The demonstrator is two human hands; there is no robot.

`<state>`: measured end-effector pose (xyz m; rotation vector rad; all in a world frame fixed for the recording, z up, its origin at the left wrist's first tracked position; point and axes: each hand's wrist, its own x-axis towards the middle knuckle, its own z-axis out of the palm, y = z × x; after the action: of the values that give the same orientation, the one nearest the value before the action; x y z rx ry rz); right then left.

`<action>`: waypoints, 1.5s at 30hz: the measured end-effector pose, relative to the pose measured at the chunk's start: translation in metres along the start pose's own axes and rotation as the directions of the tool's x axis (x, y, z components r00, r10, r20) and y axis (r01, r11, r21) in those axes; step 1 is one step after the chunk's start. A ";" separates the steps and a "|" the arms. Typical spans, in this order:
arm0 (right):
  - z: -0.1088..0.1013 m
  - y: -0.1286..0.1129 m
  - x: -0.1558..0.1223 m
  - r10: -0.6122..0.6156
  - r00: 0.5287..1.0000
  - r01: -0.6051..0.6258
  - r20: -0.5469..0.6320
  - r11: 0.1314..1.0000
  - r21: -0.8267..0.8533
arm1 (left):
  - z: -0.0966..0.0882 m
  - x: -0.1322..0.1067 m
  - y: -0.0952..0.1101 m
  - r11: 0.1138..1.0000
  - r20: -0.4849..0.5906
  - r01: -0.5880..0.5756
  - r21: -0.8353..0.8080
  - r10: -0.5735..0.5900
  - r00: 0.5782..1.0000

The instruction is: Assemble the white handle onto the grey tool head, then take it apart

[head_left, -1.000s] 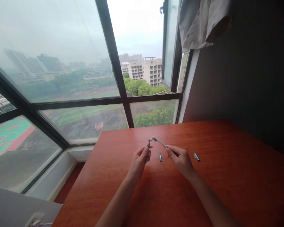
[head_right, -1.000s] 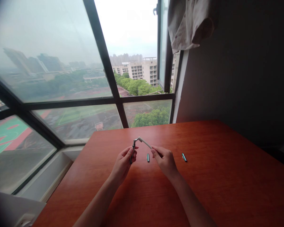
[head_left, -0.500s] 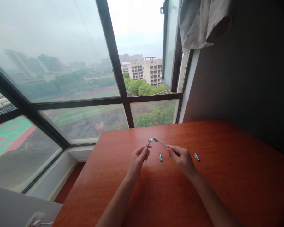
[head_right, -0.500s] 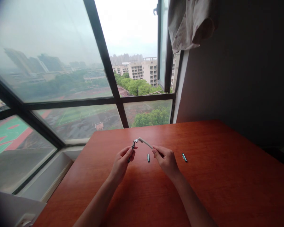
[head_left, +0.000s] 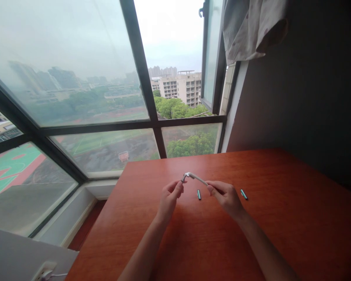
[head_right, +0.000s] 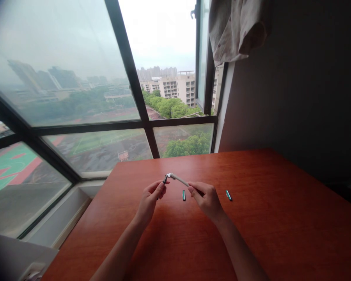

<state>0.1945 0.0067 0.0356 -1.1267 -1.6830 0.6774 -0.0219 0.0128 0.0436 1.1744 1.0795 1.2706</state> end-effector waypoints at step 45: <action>0.009 0.004 0.001 -0.106 0.987 0.096 -0.119 0.992 -0.088 | 0.014 -0.013 0.004 0.806 0.384 0.407 -0.430 -0.245 0.890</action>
<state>0.1883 0.0096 0.0288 -1.1099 -1.6619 0.4690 -0.0089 -0.0013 0.0484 0.7117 0.6234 0.9637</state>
